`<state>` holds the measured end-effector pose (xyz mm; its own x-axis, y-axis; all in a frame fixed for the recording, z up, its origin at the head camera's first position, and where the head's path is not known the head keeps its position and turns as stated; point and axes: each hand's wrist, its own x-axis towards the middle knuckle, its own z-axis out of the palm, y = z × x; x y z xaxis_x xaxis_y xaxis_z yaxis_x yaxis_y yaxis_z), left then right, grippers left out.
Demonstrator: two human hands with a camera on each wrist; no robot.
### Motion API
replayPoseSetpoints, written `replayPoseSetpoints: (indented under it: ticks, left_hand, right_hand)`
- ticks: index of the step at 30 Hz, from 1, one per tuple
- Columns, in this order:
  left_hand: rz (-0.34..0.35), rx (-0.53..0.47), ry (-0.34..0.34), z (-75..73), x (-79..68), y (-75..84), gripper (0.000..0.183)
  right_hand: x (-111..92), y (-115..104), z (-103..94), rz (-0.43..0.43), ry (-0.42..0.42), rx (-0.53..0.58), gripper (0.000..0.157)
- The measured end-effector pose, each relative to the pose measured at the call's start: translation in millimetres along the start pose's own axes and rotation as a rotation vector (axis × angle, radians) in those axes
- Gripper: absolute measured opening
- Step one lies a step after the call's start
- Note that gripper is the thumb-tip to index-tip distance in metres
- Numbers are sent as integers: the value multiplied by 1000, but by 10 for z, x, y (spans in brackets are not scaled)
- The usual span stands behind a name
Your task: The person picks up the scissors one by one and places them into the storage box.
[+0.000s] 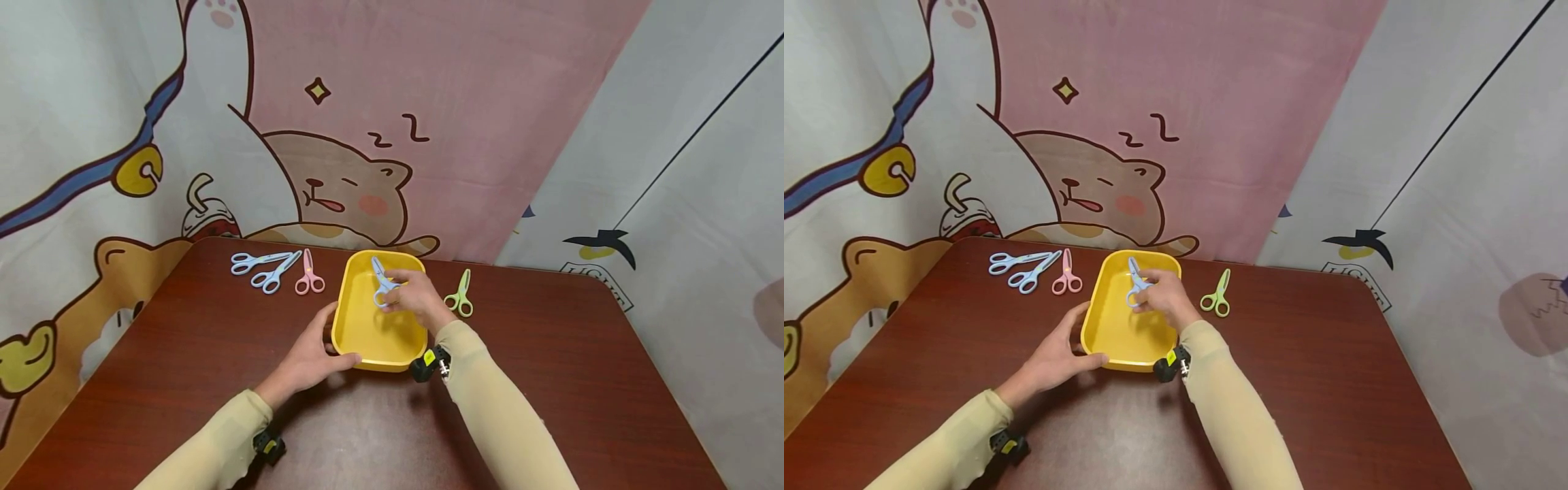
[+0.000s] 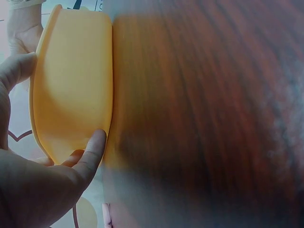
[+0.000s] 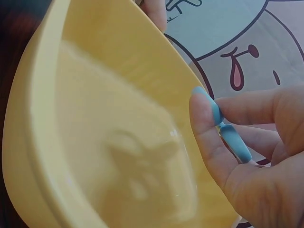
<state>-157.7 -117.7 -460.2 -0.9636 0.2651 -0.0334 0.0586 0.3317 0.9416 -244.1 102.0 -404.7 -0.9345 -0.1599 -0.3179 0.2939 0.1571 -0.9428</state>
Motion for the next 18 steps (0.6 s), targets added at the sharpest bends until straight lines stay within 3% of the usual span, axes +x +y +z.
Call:
replayPoseSetpoints:
  ticks: [18]
  left_hand:
    - [14,2,2,1,-2,-7,106]
  right_hand:
    - [84,24,112,45,-7,-1,58]
